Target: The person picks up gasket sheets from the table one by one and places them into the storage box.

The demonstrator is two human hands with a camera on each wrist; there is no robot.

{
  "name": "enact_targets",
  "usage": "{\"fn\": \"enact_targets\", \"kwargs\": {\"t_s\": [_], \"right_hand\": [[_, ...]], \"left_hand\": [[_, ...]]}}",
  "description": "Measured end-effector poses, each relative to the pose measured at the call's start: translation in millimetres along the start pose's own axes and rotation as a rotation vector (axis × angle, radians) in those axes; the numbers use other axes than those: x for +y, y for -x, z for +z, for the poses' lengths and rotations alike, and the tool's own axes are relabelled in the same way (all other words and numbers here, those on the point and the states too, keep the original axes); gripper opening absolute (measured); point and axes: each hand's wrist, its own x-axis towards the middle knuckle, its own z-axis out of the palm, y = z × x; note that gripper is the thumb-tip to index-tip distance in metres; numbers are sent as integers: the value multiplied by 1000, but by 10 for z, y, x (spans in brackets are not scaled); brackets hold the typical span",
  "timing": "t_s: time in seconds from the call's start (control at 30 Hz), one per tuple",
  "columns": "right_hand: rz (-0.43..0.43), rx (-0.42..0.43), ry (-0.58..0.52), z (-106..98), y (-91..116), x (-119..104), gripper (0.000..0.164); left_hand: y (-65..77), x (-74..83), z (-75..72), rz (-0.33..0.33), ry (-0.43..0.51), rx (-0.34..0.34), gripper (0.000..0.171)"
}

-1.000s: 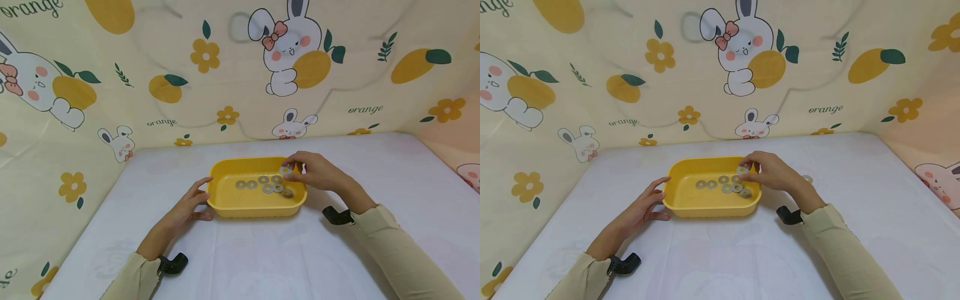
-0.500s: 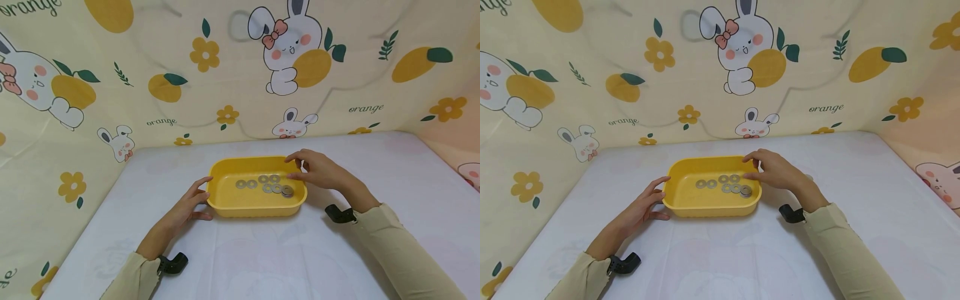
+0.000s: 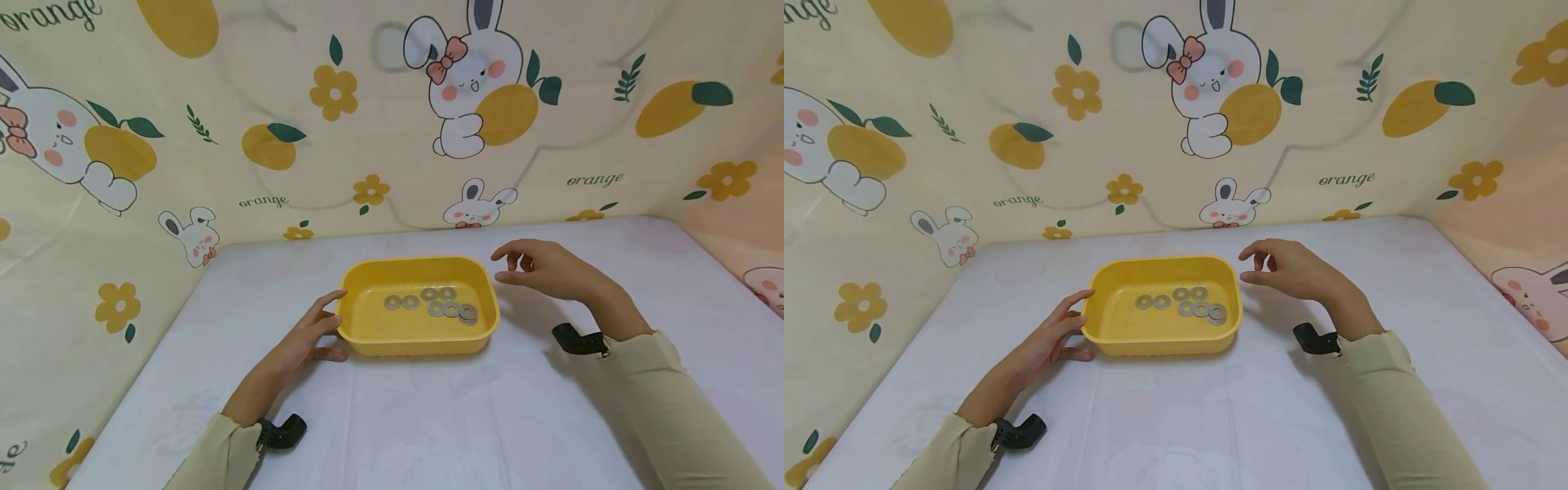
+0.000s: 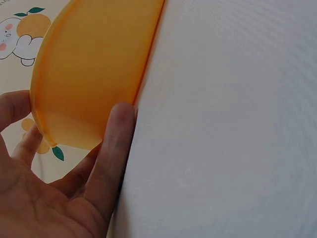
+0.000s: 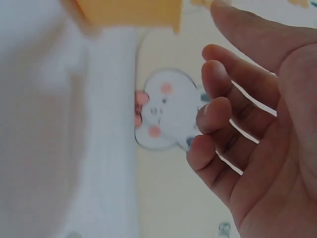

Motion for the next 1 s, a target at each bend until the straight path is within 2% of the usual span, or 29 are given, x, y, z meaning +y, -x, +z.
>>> {"fn": "enact_targets", "kwargs": {"t_s": [0.17,0.3,0.5,0.63,1.0], "right_hand": [[50,-6,39,-119,56,175,42],[113,-12,67,-182,115,408,47],[165,-44,71,-203,200,728,44],[179,-93,48,-187,227,837,44],[221,-160,29,-177,324,1050,46]], "left_hand": [[-7,1,11,-7,0,12,51],[-7,4,17,-8,4,14,52],[2,8,22,-3,10,15,52],[-1,7,23,-6,16,23,52],[6,7,13,-7,3,15,53]]}}
